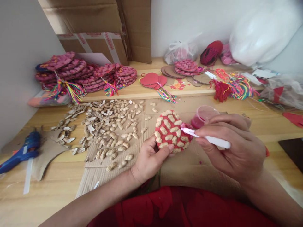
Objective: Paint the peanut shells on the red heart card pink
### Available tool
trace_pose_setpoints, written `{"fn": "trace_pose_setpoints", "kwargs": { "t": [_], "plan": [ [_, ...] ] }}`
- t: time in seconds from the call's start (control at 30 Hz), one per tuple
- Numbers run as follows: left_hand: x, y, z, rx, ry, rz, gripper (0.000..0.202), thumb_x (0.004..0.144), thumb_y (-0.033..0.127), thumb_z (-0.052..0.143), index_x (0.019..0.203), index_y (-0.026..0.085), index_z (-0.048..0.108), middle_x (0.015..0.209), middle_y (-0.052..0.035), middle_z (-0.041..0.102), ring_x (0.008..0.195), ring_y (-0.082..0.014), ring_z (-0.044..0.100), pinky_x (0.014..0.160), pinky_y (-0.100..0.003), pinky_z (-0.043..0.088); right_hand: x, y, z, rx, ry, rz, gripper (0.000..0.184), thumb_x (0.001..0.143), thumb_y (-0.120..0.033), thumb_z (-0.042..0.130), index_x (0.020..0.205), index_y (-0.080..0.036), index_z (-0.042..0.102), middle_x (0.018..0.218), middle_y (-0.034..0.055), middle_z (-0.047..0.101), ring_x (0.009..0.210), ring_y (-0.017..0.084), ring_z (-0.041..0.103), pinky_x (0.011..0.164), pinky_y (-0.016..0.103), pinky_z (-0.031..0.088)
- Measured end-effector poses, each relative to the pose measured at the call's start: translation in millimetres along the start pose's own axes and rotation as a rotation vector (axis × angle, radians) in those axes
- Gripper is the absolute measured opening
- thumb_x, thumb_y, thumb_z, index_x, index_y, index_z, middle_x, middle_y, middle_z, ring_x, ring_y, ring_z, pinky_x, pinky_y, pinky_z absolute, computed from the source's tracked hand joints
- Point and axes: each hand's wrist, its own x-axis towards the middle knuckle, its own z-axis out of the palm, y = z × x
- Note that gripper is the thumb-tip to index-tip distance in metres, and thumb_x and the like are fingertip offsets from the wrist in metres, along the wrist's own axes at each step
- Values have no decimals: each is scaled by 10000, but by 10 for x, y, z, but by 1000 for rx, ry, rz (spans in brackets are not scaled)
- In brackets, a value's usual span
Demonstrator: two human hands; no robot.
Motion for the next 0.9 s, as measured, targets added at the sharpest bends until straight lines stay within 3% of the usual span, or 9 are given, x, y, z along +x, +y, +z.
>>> {"fn": "trace_pose_setpoints", "kwargs": {
  "t": [0.2, 0.4, 0.9],
  "plan": [
    [-10, 21, 0, 17, -3, 13, 274, 798, 332, 813, 959, 139, 706, 904, -49, 710, 732, -133, 626, 692, -251, 570, 15, 22, 21, -11, 35, -14, 219, 822, -195, 757, 1021, -236, 675, 838, 25, 753, 913, 240, 669, 869, 423, 512],
    [-13, 7, 3, 22, 5, 10, 271, 802, 334, 808, 959, 137, 707, 919, -56, 710, 749, -142, 629, 694, -253, 570, -3, 17, 8, -15, 14, 7, 220, 835, -224, 748, 1031, -281, 668, 847, 8, 755, 926, 245, 679, 879, 433, 514],
    [6, 0, -40, -72, 17, -25, 316, 779, 315, 833, 1013, 135, 718, 970, -81, 765, 805, -177, 691, 675, -270, 601, -18, 19, -2, 40, -4, 53, 167, 835, -206, 735, 981, -262, 678, 834, 22, 742, 919, 248, 677, 879, 442, 504]
  ]
}}
